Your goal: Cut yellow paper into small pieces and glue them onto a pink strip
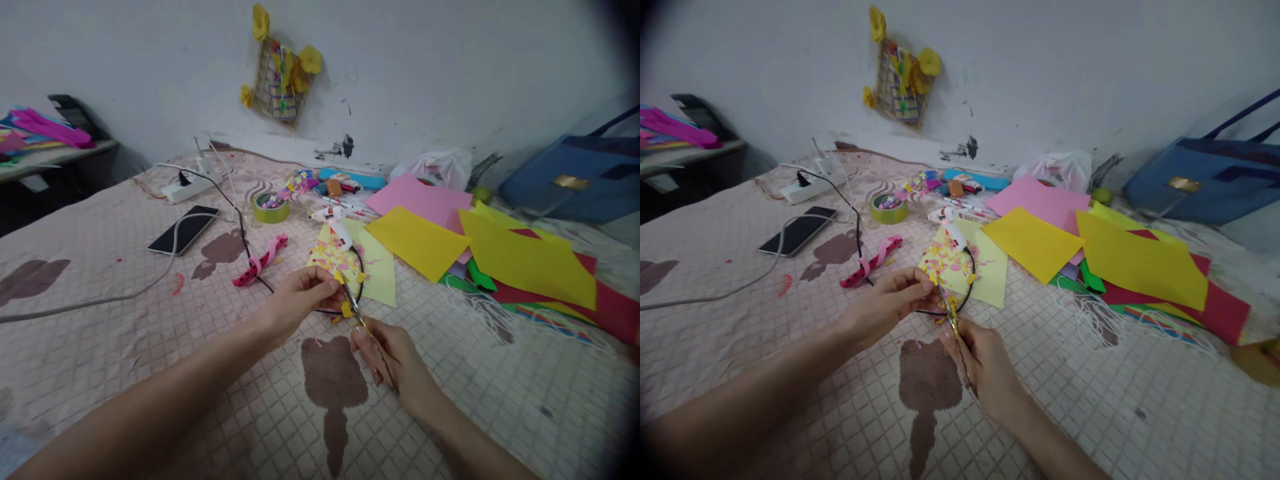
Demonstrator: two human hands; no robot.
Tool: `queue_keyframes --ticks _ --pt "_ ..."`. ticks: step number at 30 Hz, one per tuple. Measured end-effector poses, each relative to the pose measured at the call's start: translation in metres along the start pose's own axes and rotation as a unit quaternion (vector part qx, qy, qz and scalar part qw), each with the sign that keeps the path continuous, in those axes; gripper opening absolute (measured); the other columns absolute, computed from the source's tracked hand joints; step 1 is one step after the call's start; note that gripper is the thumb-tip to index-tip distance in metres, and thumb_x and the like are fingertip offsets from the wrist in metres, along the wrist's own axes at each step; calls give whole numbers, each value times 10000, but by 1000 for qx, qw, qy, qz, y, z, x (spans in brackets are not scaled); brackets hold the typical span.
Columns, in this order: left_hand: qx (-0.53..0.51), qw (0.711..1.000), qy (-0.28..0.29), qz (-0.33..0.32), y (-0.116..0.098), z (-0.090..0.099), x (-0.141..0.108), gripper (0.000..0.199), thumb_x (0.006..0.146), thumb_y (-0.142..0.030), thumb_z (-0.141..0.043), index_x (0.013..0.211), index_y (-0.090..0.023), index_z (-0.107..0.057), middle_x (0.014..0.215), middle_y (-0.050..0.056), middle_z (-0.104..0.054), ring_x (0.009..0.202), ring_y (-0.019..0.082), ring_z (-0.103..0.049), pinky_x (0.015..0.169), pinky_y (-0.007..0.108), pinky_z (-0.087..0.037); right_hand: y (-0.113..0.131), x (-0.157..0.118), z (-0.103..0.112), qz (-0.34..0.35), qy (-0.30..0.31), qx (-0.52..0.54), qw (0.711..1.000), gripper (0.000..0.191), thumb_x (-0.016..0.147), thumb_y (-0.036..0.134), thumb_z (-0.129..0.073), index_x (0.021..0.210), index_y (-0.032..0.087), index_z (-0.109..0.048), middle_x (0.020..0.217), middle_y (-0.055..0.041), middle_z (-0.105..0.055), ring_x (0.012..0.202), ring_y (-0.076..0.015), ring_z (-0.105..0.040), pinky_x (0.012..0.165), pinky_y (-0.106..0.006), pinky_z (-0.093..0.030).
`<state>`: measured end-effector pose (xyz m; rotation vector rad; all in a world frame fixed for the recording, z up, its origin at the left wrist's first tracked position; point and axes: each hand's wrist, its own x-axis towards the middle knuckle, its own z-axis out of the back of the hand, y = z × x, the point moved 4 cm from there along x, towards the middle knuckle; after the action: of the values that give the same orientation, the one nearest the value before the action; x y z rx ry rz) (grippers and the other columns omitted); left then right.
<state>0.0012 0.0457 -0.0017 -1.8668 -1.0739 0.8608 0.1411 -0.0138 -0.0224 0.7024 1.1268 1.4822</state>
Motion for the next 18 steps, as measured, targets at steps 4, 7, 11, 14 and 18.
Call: queue_keyframes --ticks 4,7,11,14,18 --pt "-14 1000 -3 -4 2 -2 -3 147 741 -220 -645 740 -128 -530 726 30 -624 689 122 -597 743 313 -470 -1 1 -3 1 -5 6 1000 444 855 563 -365 669 180 -490 472 54 -380 398 -95 -385 393 -214 -301" --pt "-26 1000 -6 -5 5 -4 -5 136 756 -224 -632 745 -133 -531 742 22 -612 693 116 -587 737 306 -458 -2 0 -7 11 -9 15 1000 429 865 544 -369 668 180 -483 480 51 -385 411 -94 -391 402 -211 -303" --pt "-49 999 -23 1 7 -7 -7 134 755 -230 -631 738 -138 -535 758 15 -600 685 104 -572 717 285 -445 -5 -1 -11 19 -16 25 999 406 881 518 -355 685 184 -475 498 49 -390 432 -96 -394 414 -206 -307" --pt "-56 998 -25 2 7 -8 -7 127 756 -220 -628 734 -138 -534 748 12 -593 676 98 -563 700 273 -439 -6 -2 -13 21 -24 6 999 418 879 532 -339 686 186 -470 489 50 -388 421 -98 -394 407 -206 -301" --pt "-48 999 -18 -10 5 -6 -6 134 742 -210 -640 727 -133 -531 748 15 -595 672 101 -564 695 274 -442 -2 -2 -12 28 -33 -20 999 410 875 530 -340 690 187 -470 495 47 -403 415 -100 -407 397 -203 -305"
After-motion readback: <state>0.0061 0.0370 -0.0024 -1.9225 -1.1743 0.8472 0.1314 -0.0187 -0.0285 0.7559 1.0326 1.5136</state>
